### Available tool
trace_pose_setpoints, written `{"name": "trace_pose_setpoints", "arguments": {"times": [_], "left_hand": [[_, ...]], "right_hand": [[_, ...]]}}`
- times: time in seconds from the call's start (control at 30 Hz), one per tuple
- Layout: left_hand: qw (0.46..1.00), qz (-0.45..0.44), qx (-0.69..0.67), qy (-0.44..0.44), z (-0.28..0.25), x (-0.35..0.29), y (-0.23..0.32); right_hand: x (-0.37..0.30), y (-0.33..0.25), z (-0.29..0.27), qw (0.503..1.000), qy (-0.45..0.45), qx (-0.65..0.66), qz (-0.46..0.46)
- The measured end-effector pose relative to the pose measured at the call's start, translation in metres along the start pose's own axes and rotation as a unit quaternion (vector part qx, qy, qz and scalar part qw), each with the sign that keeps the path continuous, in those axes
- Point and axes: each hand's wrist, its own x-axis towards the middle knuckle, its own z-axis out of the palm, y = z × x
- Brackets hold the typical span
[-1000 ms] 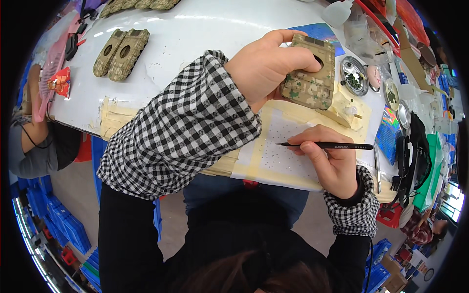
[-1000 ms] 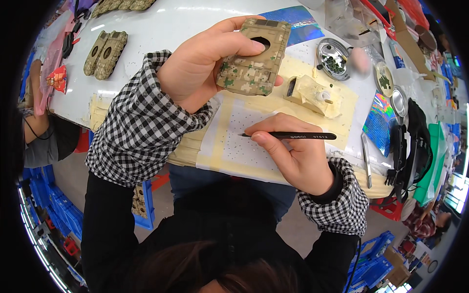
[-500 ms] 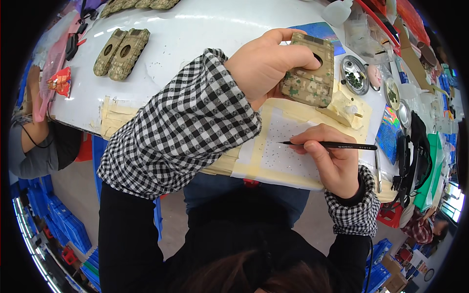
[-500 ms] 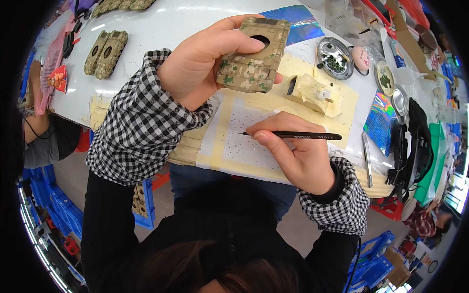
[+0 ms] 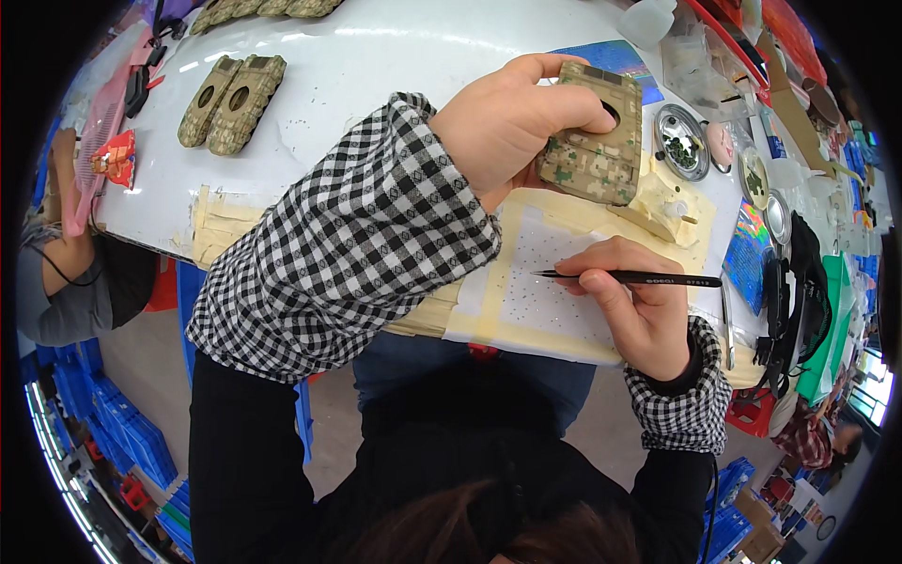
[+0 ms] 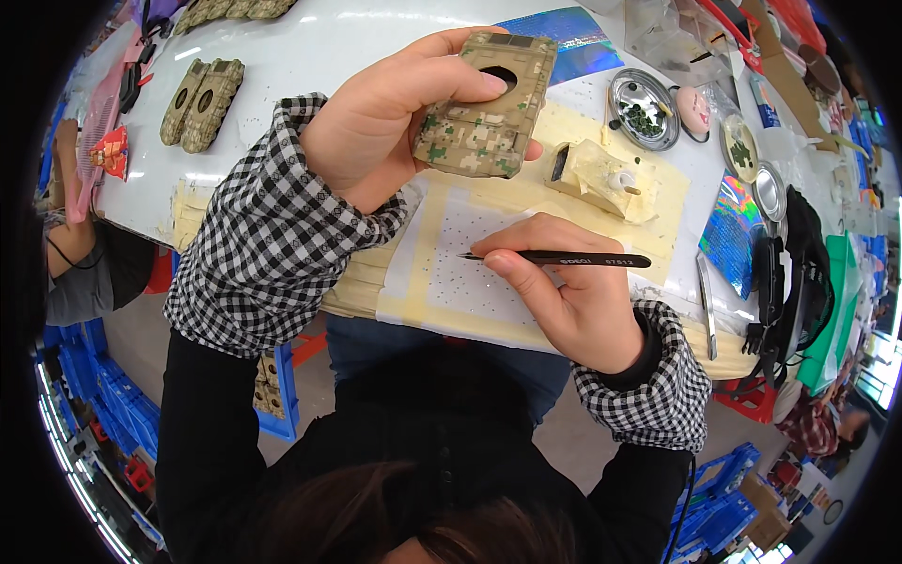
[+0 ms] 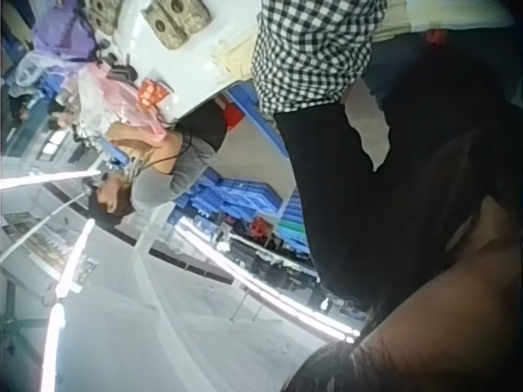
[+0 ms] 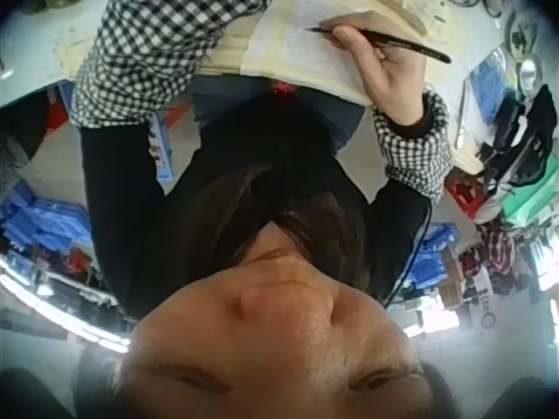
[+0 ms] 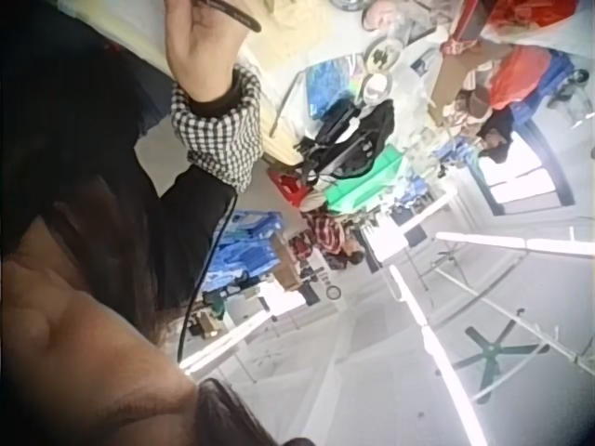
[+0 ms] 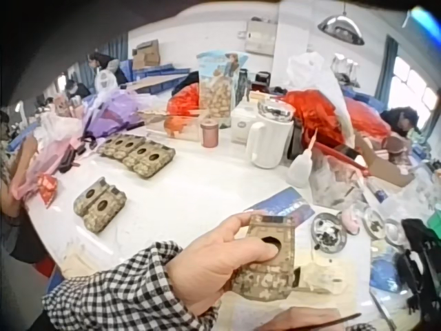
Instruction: Applying paint and detailing small plastic toy tank models using a brush and tweezers.
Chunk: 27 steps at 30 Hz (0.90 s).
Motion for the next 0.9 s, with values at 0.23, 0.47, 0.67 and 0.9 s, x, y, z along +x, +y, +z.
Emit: {"name": "trace_pose_setpoints", "arguments": {"times": [0.23,0.47,0.67,0.9], "left_hand": [[1.0,0.0,0.004,-0.004,0.0,0.001,0.0],[1.0,0.003,0.006,0.002,0.0,0.0,0.0],[1.0,-0.003,0.003,-0.009,-0.001,0.002,0.002],[0.996,-0.048,0.004,-0.07,0.001,-0.007,0.011]], "right_hand": [[0.001,-0.001,0.0,1.0,-0.003,-0.001,-0.001],[0.0,0.0,0.0,1.0,-0.004,0.003,0.0],[-0.001,-0.003,-0.003,1.0,0.004,0.016,-0.015],[-0.006,-0.045,-0.04,0.99,0.04,-0.055,-0.12]]}}
